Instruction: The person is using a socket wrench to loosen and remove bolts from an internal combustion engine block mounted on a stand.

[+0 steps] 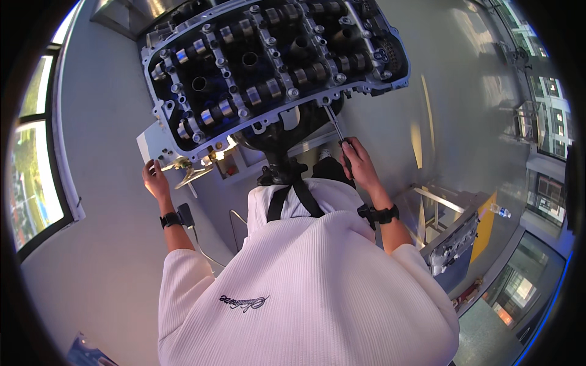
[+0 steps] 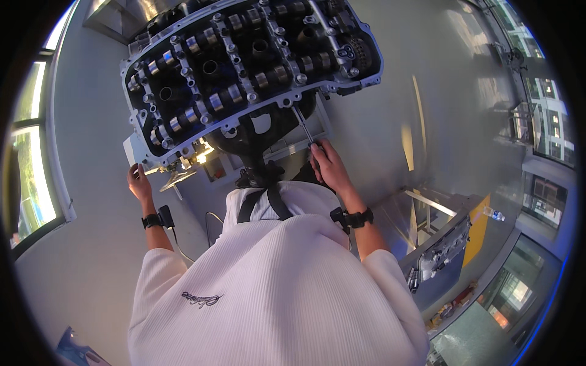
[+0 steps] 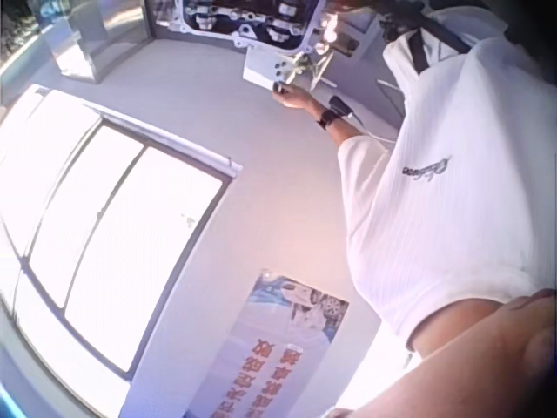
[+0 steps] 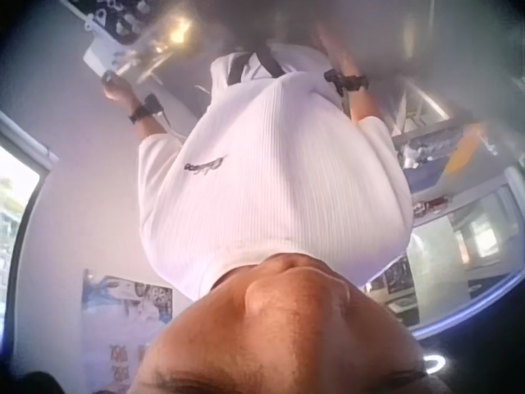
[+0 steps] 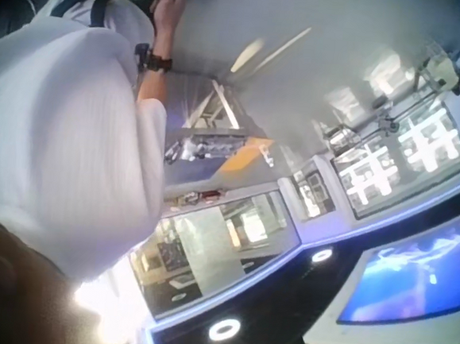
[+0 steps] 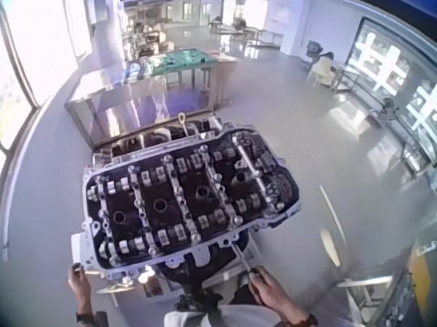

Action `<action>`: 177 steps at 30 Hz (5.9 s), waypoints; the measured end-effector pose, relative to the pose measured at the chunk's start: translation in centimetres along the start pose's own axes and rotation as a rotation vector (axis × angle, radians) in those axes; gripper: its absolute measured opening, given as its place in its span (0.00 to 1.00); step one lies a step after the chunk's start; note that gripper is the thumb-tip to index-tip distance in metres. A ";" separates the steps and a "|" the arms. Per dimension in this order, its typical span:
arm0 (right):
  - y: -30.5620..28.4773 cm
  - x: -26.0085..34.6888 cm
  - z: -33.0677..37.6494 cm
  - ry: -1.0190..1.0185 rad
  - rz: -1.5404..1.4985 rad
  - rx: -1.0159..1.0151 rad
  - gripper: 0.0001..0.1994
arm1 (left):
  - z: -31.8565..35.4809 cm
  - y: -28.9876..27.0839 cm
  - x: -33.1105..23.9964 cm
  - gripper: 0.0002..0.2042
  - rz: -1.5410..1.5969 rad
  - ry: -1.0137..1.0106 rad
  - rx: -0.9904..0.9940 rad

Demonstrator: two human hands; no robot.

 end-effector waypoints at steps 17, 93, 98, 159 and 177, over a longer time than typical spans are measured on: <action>-13.0 0.2 -4.0 -0.079 0.042 0.309 0.14 | 13.2 5.8 -32.8 0.07 0.521 -0.065 0.136; -4.7 -1.3 -6.2 0.146 0.192 0.705 0.16 | 22.8 10.5 -38.9 0.27 1.953 -0.874 0.857; -5.9 -1.7 -4.8 0.030 0.385 0.540 0.16 | 23.5 8.5 -41.9 0.24 0.918 -0.458 0.702; -7.4 -7.2 4.7 0.085 0.076 0.911 0.18 | 32.8 1.7 -46.4 0.24 1.969 -0.904 0.440; -5.1 -11.8 7.9 -0.016 0.072 0.882 0.17 | 36.3 -1.3 -43.4 0.25 1.815 -1.018 0.500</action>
Point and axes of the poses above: each hand's wrist, its own z-axis away from the middle knuckle, its own y-axis out of the palm, x = y × z, the point moved 1 cm from there along -z, towards the middle knuckle, and after that the axes turned 14 degrees about y, right-handed, at the moved point
